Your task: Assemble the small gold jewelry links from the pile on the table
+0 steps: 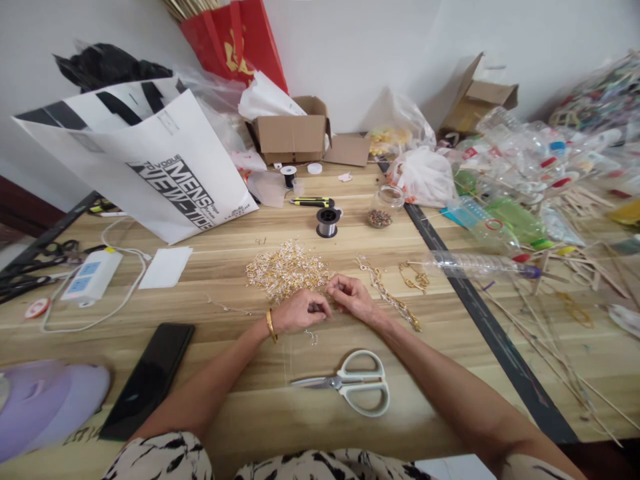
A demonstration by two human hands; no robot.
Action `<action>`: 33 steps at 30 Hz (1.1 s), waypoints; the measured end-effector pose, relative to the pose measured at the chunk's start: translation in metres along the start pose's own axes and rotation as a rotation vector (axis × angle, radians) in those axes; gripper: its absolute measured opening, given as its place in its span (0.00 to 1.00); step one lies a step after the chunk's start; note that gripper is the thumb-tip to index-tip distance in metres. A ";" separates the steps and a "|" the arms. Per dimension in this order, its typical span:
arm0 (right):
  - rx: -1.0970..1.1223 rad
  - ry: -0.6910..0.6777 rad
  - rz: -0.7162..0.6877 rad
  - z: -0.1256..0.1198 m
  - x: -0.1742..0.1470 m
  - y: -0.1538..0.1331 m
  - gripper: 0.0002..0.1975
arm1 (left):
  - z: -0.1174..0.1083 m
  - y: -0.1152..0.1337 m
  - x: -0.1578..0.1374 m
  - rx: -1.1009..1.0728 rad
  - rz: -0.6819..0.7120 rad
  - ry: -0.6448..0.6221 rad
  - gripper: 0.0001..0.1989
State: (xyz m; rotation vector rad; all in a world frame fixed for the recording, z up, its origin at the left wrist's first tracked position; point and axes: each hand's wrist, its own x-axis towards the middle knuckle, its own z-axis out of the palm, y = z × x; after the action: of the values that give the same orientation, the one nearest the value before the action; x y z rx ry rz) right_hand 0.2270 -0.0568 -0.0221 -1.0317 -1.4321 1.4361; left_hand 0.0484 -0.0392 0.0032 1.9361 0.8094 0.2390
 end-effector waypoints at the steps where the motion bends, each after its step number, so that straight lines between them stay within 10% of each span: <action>1: 0.000 0.001 0.000 0.000 0.000 0.000 0.15 | -0.001 0.001 0.000 -0.003 0.001 0.000 0.08; 21: -0.030 -0.006 0.000 0.000 0.000 0.000 0.15 | -0.002 0.010 -0.004 0.629 -0.006 -0.003 0.08; 33: -0.014 -0.012 -0.017 -0.001 0.000 0.002 0.14 | -0.006 0.013 -0.003 0.449 0.066 0.033 0.06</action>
State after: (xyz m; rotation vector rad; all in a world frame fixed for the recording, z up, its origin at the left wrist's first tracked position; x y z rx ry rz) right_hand 0.2275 -0.0566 -0.0239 -1.0186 -1.4581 1.4242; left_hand 0.0485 -0.0408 0.0175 2.3869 0.8752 0.1357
